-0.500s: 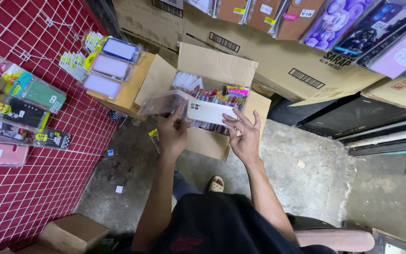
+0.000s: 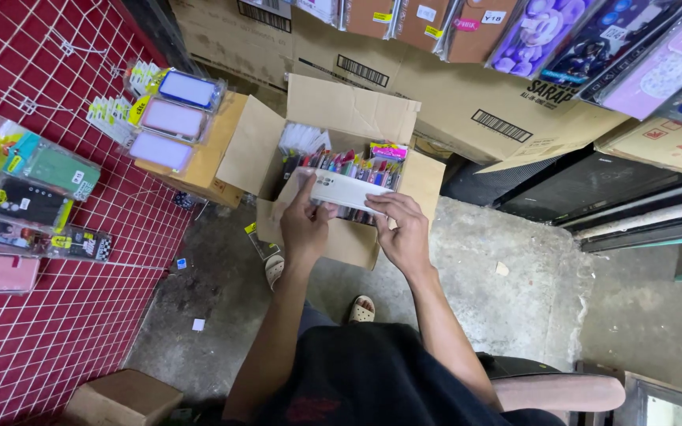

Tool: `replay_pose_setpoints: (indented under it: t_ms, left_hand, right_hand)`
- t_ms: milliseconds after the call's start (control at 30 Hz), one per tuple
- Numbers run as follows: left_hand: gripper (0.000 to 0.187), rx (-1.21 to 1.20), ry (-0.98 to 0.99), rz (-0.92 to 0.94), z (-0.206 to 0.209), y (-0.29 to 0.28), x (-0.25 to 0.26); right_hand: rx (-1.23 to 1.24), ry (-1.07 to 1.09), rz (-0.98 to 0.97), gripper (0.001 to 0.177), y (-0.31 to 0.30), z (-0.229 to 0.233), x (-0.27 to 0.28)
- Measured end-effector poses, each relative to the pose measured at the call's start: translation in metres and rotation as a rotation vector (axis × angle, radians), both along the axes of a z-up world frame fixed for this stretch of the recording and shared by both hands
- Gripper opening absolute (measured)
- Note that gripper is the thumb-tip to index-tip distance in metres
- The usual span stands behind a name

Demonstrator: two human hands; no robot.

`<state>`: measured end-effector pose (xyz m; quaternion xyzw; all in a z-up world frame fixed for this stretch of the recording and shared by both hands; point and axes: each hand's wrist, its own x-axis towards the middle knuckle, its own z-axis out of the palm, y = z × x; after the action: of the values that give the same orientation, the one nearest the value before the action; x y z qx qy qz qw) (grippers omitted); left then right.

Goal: Checking and organizing various phone cases into storage boxes.

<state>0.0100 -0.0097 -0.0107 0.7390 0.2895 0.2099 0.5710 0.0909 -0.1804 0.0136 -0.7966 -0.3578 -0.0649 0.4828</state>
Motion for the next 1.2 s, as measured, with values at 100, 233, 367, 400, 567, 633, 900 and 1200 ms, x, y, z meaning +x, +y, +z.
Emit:
replay_pose_setpoints:
  t_ms: [100,233,367,400,567,633,900,1200]
  left_hand:
    - [0.063,-0.254,-0.151,-0.011,-0.002,-0.003,0.006]
    - [0.063,-0.256,-0.14,-0.031,-0.016,0.005,0.009]
    - [0.068,-0.288,-0.249,-0.075,-0.031,0.022,0.009]
    - [0.07,-0.288,-0.195,-0.064,-0.031,0.026,0.009]
    - [0.068,-0.167,-0.159,-0.128,-0.016,0.015,0.01]
    - [0.068,-0.212,-0.107,-0.13,-0.013,0.011,0.012]
    - [0.074,-0.152,-0.102,-0.274,-0.03,-0.003,0.015]
    - [0.075,-0.242,-0.123,-0.372,-0.023,-0.006,0.016]
  right_hand:
    - [-0.014,-0.037,0.01,0.03,0.002,0.001,-0.001]
    - [-0.035,-0.086,-0.003,0.031,0.001,0.001,0.0]
    - [-0.053,-0.085,0.003,0.032,-0.001,0.002,0.004]
    - [-0.044,-0.08,0.0,0.032,-0.001,0.001,0.005]
    - [0.01,-0.008,0.048,0.029,0.008,-0.006,0.002]
    - [0.023,-0.002,0.058,0.026,0.011,-0.011,0.003]
    - [-0.013,0.031,0.021,0.029,0.014,0.002,0.002]
    - [0.13,0.14,0.027,0.025,0.012,0.003,0.001]
